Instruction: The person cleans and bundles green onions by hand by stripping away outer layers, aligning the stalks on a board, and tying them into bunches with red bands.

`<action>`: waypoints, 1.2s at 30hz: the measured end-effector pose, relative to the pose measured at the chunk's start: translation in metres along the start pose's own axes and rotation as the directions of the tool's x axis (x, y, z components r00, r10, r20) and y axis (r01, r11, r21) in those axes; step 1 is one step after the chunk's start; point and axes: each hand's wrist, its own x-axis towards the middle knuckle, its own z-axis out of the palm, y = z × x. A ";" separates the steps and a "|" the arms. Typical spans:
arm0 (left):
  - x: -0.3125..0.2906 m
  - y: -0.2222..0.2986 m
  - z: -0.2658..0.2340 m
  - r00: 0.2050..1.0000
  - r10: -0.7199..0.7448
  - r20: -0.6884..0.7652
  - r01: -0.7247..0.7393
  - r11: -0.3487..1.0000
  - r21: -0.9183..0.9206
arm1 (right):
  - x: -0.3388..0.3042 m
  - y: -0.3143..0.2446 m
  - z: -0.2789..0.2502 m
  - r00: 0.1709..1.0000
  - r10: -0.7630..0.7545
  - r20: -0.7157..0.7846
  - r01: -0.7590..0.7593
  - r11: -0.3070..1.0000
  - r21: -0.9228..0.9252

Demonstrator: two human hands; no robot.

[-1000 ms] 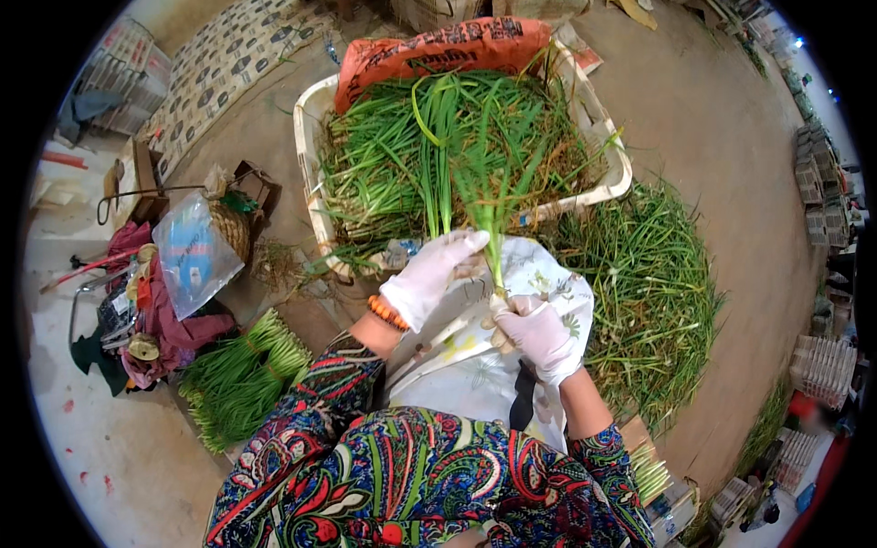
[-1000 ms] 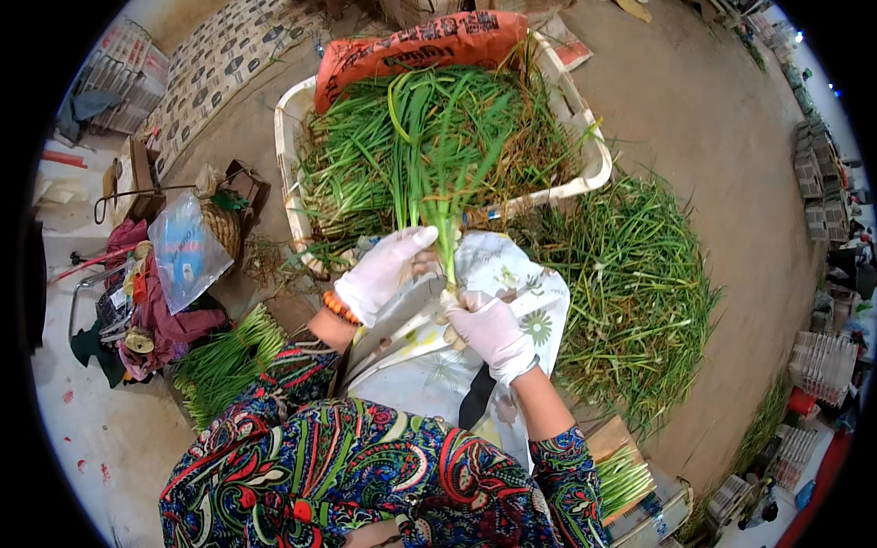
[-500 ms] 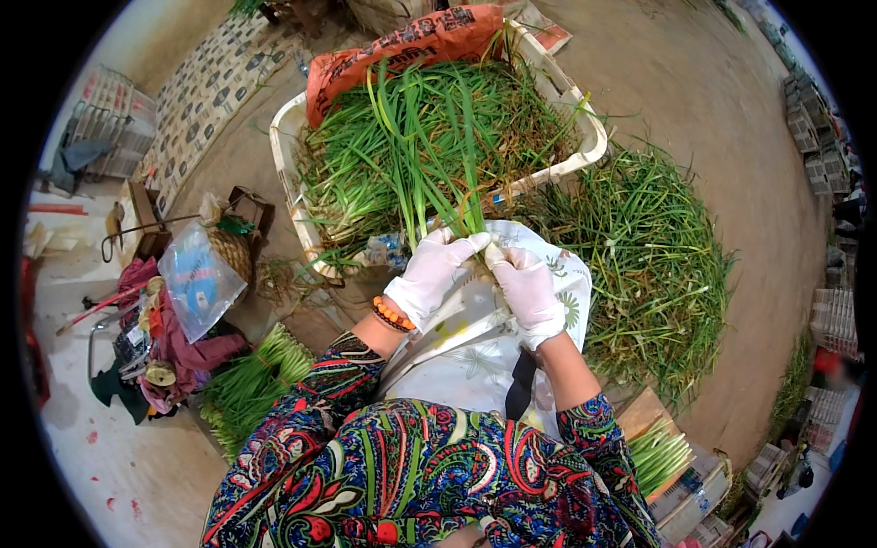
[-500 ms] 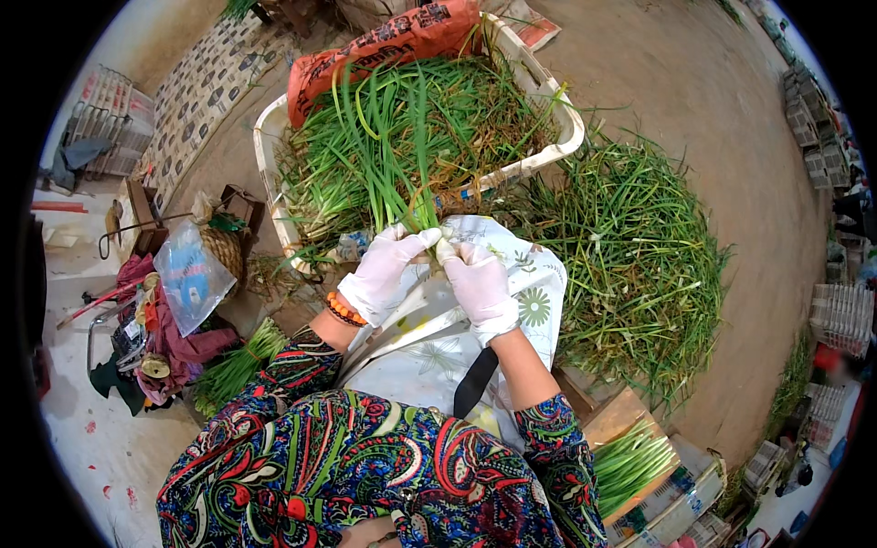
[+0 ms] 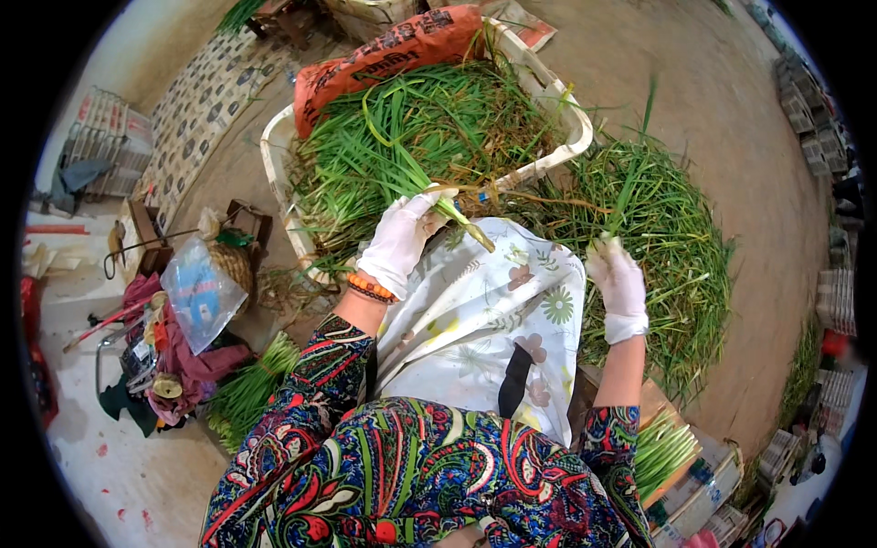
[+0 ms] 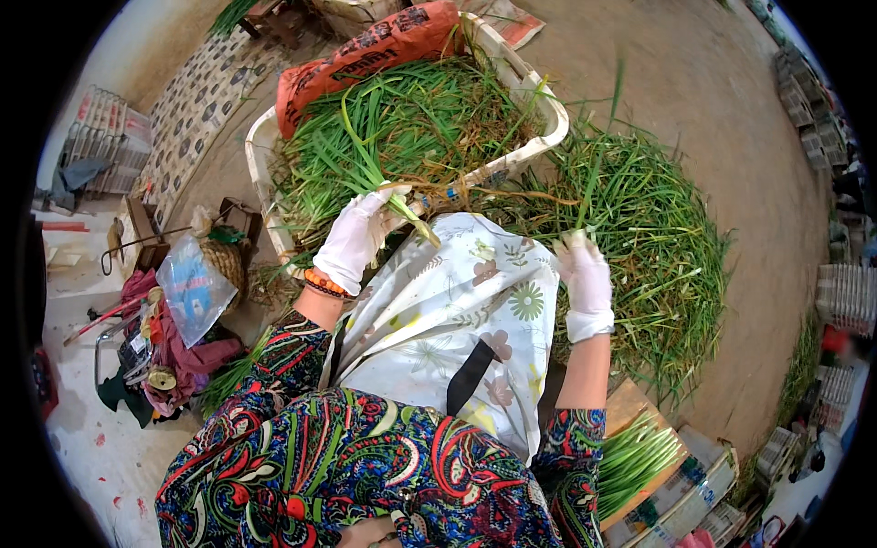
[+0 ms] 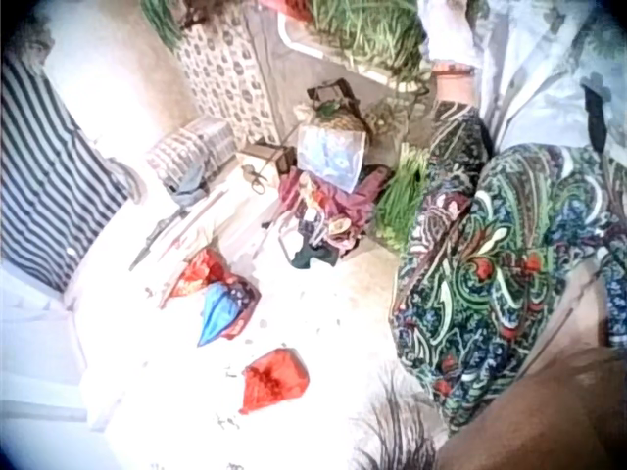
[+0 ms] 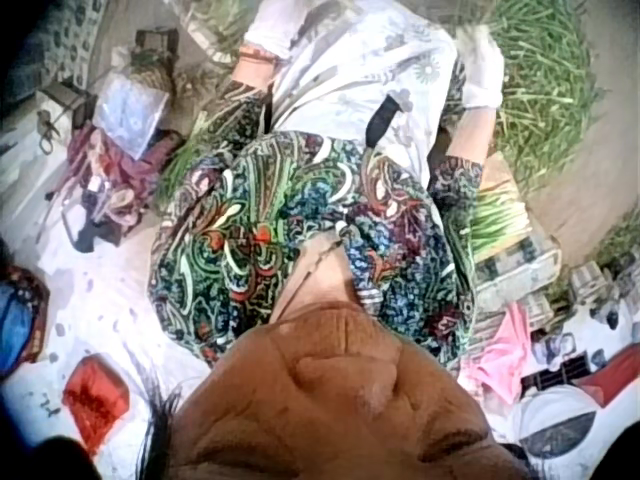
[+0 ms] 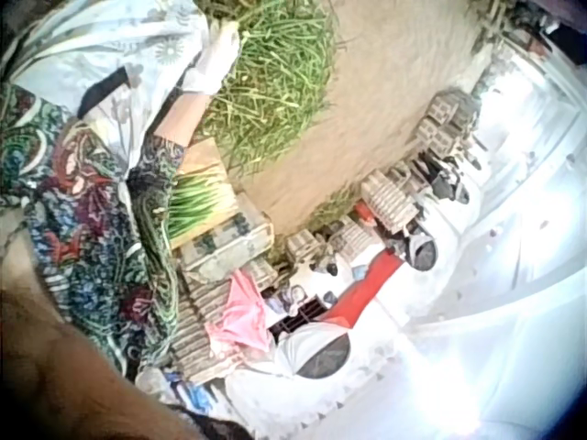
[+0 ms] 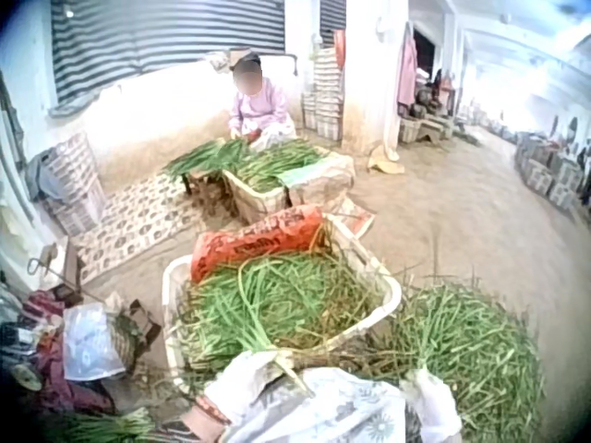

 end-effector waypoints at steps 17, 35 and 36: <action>-0.018 -0.016 0.037 0.978 -0.176 0.111 0.138 0.949 0.283 | -0.055 0.027 0.101 0.908 0.157 0.388 0.006 0.921 -0.389; -0.009 -0.009 0.052 0.931 -0.332 0.150 0.322 0.943 0.089 | -0.039 -0.004 0.016 0.843 0.091 0.531 -0.140 0.989 0.052; -0.001 -0.019 0.044 0.922 -0.352 0.161 0.352 0.936 0.032 | -0.034 -0.004 0.002 0.838 0.053 0.544 -0.123 0.988 0.092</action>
